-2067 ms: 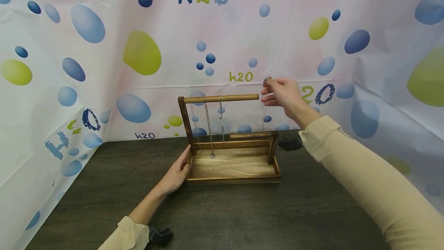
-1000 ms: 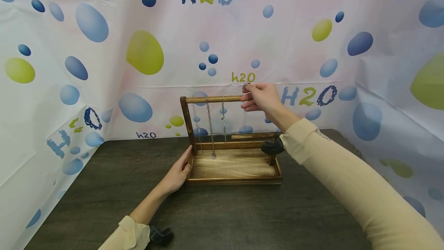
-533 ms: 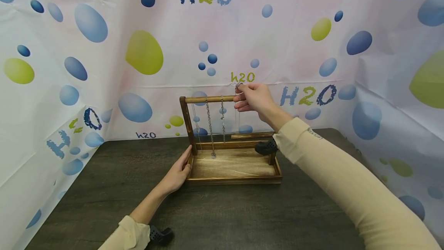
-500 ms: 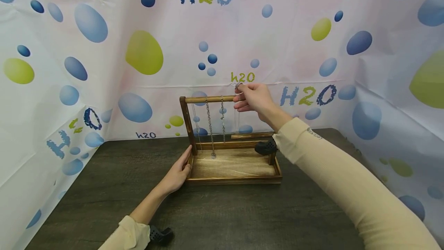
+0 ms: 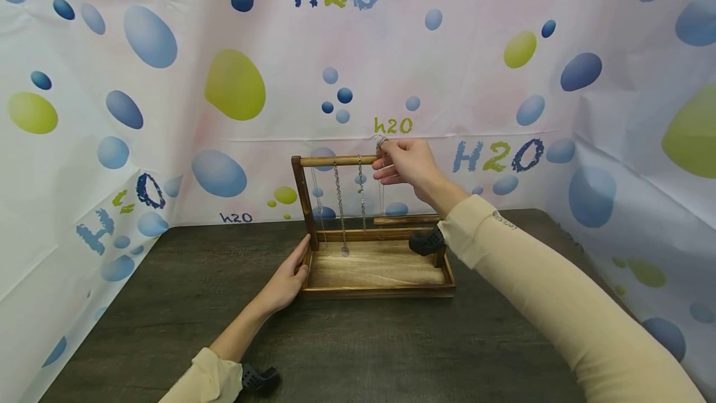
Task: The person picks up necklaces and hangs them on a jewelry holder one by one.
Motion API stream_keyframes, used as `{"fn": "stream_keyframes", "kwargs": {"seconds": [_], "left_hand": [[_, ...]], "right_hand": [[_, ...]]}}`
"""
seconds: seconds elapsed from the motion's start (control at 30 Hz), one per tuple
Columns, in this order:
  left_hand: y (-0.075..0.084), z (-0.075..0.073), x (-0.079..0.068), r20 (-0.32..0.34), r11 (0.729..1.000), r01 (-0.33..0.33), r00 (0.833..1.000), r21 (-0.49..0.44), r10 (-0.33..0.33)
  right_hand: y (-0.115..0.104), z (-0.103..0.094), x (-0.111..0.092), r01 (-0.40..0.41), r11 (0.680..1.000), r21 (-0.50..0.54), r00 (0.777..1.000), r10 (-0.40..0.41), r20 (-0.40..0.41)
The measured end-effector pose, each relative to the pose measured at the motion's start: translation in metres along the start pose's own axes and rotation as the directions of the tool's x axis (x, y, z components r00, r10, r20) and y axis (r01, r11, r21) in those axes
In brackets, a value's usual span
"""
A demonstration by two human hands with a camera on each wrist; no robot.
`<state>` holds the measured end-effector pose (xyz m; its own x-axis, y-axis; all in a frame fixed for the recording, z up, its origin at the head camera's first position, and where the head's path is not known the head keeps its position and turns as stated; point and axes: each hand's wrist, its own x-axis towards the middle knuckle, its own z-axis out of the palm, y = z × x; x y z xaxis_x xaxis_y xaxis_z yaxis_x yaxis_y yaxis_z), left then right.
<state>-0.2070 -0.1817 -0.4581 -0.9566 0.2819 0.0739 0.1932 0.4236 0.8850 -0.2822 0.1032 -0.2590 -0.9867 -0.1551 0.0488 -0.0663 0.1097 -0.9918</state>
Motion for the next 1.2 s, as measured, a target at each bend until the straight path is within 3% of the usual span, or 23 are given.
{"fn": "stream_keyframes", "kwargs": {"seconds": [0.37,0.77,1.03,1.2], "left_hand": [[-0.004,-0.001,-0.001,0.000,1.000,0.003,1.000,-0.002,-0.003],[-0.002,0.000,-0.002,-0.002,1.000,0.012,1.000,-0.001,-0.012],[0.000,0.001,-0.001,-0.005,1.000,0.009,1.000,0.003,-0.009],[0.001,0.001,-0.001,-0.009,1.000,0.008,1.000,-0.014,-0.008]], "right_hand": [[0.023,0.003,-0.007,-0.038,0.999,-0.011,0.998,0.039,0.044],[0.051,0.003,-0.009,-0.011,0.999,-0.036,0.993,0.016,0.114],[0.065,-0.008,-0.005,-0.023,0.967,-0.254,0.981,0.071,0.179],[0.068,-0.018,0.000,0.079,0.885,-0.459,0.972,0.034,0.233]]}}
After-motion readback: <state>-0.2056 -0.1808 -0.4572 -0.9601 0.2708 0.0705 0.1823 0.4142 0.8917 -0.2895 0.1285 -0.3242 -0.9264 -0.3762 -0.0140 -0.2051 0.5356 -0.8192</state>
